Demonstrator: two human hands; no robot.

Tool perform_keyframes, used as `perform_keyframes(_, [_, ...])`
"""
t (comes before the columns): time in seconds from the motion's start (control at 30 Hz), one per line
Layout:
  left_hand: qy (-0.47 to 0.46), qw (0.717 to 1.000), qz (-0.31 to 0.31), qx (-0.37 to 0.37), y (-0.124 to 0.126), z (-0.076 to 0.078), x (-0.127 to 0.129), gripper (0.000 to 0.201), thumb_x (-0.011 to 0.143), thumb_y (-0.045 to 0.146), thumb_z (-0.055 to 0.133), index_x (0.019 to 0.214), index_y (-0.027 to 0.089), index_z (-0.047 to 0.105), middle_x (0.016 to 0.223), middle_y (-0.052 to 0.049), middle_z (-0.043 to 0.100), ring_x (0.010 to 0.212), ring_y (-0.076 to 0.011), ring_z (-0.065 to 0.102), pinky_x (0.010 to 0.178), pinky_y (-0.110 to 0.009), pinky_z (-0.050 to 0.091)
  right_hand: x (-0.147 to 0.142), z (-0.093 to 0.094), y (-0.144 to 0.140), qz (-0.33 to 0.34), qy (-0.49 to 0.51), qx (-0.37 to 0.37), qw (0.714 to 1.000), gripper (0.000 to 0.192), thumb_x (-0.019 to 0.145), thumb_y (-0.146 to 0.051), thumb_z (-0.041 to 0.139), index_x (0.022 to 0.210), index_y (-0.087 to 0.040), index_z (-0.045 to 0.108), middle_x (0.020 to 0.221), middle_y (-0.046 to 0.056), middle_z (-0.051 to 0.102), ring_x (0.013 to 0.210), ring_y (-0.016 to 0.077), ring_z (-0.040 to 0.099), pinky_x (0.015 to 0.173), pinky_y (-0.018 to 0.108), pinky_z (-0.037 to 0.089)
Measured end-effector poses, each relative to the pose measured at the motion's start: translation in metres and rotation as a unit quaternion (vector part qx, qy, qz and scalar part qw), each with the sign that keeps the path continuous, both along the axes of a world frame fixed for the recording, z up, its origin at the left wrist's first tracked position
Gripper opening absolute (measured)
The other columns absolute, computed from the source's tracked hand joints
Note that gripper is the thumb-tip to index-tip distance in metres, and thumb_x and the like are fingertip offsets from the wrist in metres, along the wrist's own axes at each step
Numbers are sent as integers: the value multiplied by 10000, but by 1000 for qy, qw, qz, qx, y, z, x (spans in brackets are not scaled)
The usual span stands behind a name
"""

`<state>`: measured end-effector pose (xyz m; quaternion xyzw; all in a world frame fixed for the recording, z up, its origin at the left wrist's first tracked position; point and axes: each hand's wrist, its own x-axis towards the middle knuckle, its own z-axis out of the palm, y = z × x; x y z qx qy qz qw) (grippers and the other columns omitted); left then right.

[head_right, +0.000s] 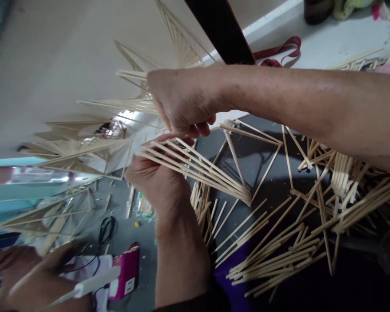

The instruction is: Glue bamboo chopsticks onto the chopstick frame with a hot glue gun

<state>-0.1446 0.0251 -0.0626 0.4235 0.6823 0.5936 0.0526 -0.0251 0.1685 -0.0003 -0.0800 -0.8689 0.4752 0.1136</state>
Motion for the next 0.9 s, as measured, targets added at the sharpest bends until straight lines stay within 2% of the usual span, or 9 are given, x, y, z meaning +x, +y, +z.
perform_keyframes(0.17, [1,1000,0,10,2,-1,2,115,704,161,728,798,221,756,724,10,714,676,-142,667,731,-333,559,-2,2,-1,-10,-9,5,1000,174,612,-72,595,701,-40,742,402,-36,509,450,101,544,382,155,332])
perform_keyframes(0.33, [13,1000,-6,10,0,-3,0,118,709,211,756,823,245,758,772,7,730,736,-161,691,749,-333,561,5,6,-2,-21,-22,23,999,138,644,-94,564,617,-74,698,451,-33,545,467,86,574,370,114,318])
perform_keyframes(0.47, [0,1000,-21,8,-1,-2,0,247,710,208,758,953,247,736,810,18,742,777,-168,708,781,-349,575,24,13,4,-99,9,48,994,172,675,-150,584,685,-42,717,547,16,614,478,75,560,382,108,342])
perform_keyframes(0.6, [0,997,-71,30,-1,1,-1,274,725,186,752,987,256,717,860,22,745,850,-164,708,835,-348,567,54,28,1,-210,33,52,976,242,699,-243,615,773,-50,742,512,-24,583,403,49,495,349,97,309])
perform_keyframes(0.67, [-5,996,-90,28,0,1,-3,216,736,193,756,936,264,721,859,23,741,851,-165,709,829,-342,565,73,40,-13,-252,19,37,967,259,748,-259,603,819,-50,739,532,-44,591,404,41,494,377,105,340])
perform_keyframes(0.73, [-15,995,-93,23,2,-1,-6,185,748,215,760,921,265,716,860,23,738,857,-168,709,813,-338,565,94,49,-36,-325,14,35,945,242,776,-251,610,860,-74,752,619,-43,651,505,54,568,457,122,412])
perform_keyframes(0.8, [-23,995,-94,13,5,-3,-9,175,760,230,757,928,250,710,868,23,739,863,-166,705,797,-330,562,114,50,-64,-375,0,45,926,205,762,-284,661,849,-137,774,623,-44,673,516,61,583,450,135,426])
perform_keyframes(0.87, [-31,995,-96,5,9,-4,-10,170,771,193,740,936,212,706,856,23,742,827,-145,697,780,-312,555,129,39,-90,-350,-93,14,932,179,775,-314,674,824,-180,783,616,-16,690,521,79,605,478,167,483])
perform_keyframes(0.9, [-37,995,-97,6,11,-5,-10,169,771,151,727,935,186,704,840,23,742,799,-131,689,768,-300,551,134,30,-101,-336,-122,-10,934,158,763,-310,681,749,-187,777,549,-7,661,468,81,589,438,172,455])
